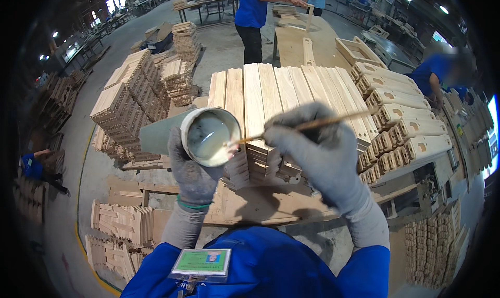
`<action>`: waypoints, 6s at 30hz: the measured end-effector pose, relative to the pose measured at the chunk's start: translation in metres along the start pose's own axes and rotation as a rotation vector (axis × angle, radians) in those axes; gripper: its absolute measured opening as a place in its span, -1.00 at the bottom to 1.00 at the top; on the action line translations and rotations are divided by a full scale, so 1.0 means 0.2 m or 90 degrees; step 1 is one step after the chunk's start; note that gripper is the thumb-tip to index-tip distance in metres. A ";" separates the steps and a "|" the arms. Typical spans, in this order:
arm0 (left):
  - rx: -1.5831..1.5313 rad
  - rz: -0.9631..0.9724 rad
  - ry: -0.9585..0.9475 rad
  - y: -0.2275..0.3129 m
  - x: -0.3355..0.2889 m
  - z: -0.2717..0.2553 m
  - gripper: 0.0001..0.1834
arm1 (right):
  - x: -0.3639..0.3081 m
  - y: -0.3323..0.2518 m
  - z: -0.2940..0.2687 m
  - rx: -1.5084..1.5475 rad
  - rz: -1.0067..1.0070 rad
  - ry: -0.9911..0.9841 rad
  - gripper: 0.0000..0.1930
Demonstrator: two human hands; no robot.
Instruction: The person applies a white liquid to pre-drilled holes in wooden chair parts using a small brush and container. The person repeatedly dips the brush into the container and applies the liquid to each hole on multiple parts arranged on a workbench.
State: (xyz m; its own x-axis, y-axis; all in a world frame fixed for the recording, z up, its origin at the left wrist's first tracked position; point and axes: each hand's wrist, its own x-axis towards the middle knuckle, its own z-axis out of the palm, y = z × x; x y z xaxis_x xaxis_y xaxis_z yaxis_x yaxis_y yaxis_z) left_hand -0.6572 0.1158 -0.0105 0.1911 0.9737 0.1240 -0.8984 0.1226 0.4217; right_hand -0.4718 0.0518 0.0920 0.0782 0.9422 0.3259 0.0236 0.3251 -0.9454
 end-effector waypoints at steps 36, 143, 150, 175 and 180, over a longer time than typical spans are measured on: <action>0.052 0.208 0.099 0.06 -0.06 0.05 -0.42 | 0.37 0.27 -0.28 -0.399 -0.018 -0.120 -0.64; 0.030 0.096 0.032 -0.20 0.04 0.12 -0.48 | 0.20 0.21 -0.33 -0.590 -0.072 -0.058 -0.76; 0.171 0.189 -0.036 -0.22 0.06 0.07 -0.50 | 0.20 0.24 -0.34 -0.594 -0.187 -0.104 -0.67; 0.174 0.203 -0.127 -0.47 0.06 0.24 -0.28 | -0.34 0.08 -0.28 -0.142 -0.219 -0.040 -0.93; 0.198 0.253 -0.134 -0.47 0.06 0.25 -0.31 | -0.34 0.07 -0.26 -0.130 -0.131 -0.023 -0.95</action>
State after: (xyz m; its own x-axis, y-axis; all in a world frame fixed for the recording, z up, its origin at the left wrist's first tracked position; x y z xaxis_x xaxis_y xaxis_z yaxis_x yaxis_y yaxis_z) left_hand -0.5517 0.1061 -0.0038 -0.0359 0.8704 0.4910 -0.7645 -0.3404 0.5474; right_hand -0.4250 -0.0120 0.0556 0.0151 0.8615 0.5075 0.2352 0.4902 -0.8393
